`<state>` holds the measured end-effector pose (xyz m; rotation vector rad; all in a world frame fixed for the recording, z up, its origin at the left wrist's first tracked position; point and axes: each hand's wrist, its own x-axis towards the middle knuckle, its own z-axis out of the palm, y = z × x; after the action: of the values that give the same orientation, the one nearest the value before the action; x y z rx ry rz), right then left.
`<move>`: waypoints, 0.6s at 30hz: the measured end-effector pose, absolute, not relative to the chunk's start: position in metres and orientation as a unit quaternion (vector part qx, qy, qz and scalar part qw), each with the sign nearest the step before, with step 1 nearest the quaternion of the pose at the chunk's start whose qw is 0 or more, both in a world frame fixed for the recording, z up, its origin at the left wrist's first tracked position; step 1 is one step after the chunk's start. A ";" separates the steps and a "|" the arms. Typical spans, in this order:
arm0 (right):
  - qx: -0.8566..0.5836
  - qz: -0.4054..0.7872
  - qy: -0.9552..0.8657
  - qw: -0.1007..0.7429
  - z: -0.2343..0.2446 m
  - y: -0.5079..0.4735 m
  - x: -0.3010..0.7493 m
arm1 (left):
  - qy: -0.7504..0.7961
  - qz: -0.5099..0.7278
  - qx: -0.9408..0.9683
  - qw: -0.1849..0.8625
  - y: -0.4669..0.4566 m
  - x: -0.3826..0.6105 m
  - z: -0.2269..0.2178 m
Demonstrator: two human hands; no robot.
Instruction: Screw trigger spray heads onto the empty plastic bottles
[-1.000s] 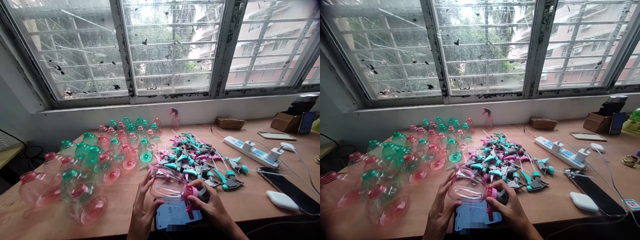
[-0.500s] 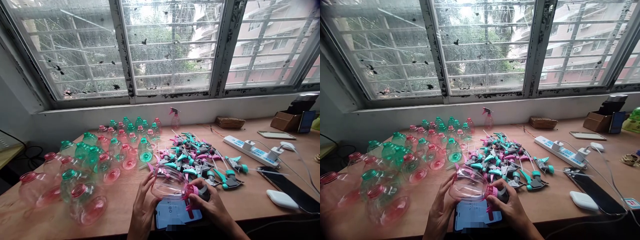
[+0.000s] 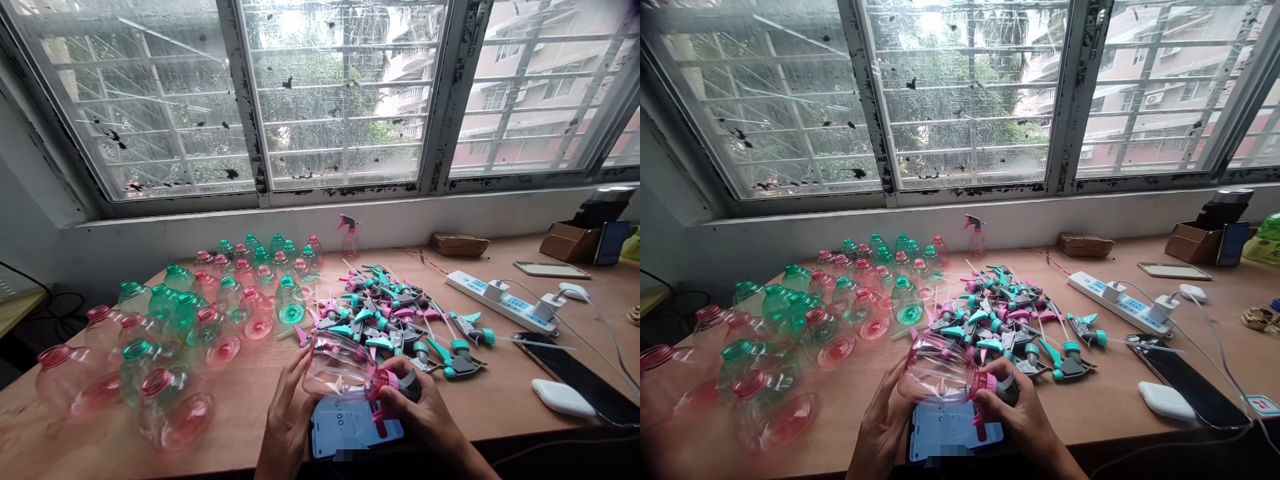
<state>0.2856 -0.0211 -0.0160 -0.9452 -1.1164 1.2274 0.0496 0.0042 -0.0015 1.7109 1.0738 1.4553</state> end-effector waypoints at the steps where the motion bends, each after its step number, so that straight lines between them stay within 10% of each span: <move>1: -0.403 0.523 -0.479 0.578 -0.016 -0.021 0.286 | 0.419 0.547 0.647 0.325 0.004 0.049 -0.003; 18: -0.412 0.493 -0.509 0.572 -0.019 -0.019 0.286 | 0.392 0.506 0.670 0.375 0.013 0.035 -0.025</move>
<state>0.2857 -0.0189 -0.0192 -0.9671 -1.1943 1.1555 0.0347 0.0126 -0.0252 1.7149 1.0042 1.2952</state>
